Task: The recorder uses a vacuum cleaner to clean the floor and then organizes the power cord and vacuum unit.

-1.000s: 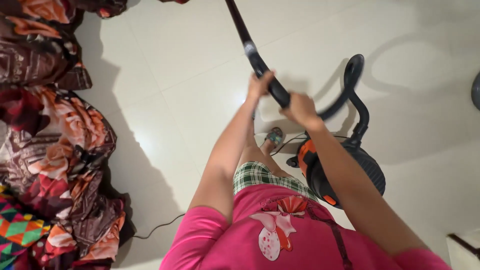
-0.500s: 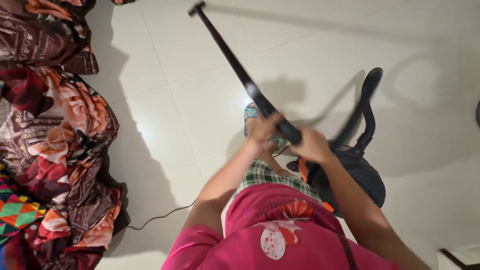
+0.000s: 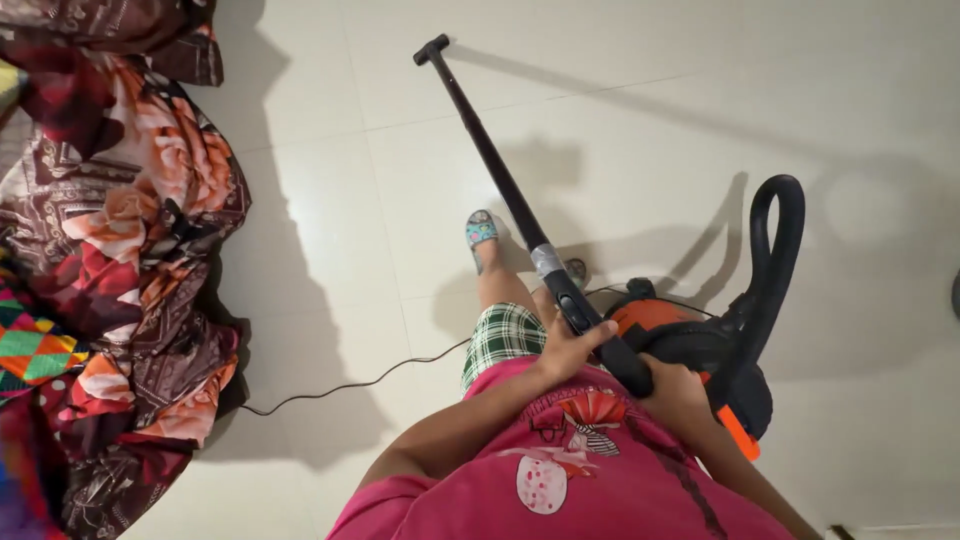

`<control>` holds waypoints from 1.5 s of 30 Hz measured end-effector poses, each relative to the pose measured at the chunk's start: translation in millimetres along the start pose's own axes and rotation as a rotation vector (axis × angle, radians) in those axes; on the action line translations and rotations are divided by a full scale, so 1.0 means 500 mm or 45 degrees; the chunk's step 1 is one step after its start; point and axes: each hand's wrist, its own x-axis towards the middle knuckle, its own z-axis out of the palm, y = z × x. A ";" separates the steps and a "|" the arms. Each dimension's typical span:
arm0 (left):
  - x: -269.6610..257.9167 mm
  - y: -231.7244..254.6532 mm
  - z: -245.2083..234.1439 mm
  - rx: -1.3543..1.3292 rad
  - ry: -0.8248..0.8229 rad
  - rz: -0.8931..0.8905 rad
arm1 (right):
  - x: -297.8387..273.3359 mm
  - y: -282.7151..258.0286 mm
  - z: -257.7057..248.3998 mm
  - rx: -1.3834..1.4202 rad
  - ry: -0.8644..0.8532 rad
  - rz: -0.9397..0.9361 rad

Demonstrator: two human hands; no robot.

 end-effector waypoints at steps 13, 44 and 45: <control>0.519 0.495 -0.424 0.166 0.447 0.429 | 0.567 -0.601 -0.122 0.007 0.188 -0.262; 0.093 0.128 -0.127 0.460 0.214 0.509 | 0.011 -0.229 0.102 0.217 0.377 -0.024; 0.048 0.072 -0.091 0.418 0.173 0.469 | -0.050 -0.190 0.118 0.127 0.324 0.114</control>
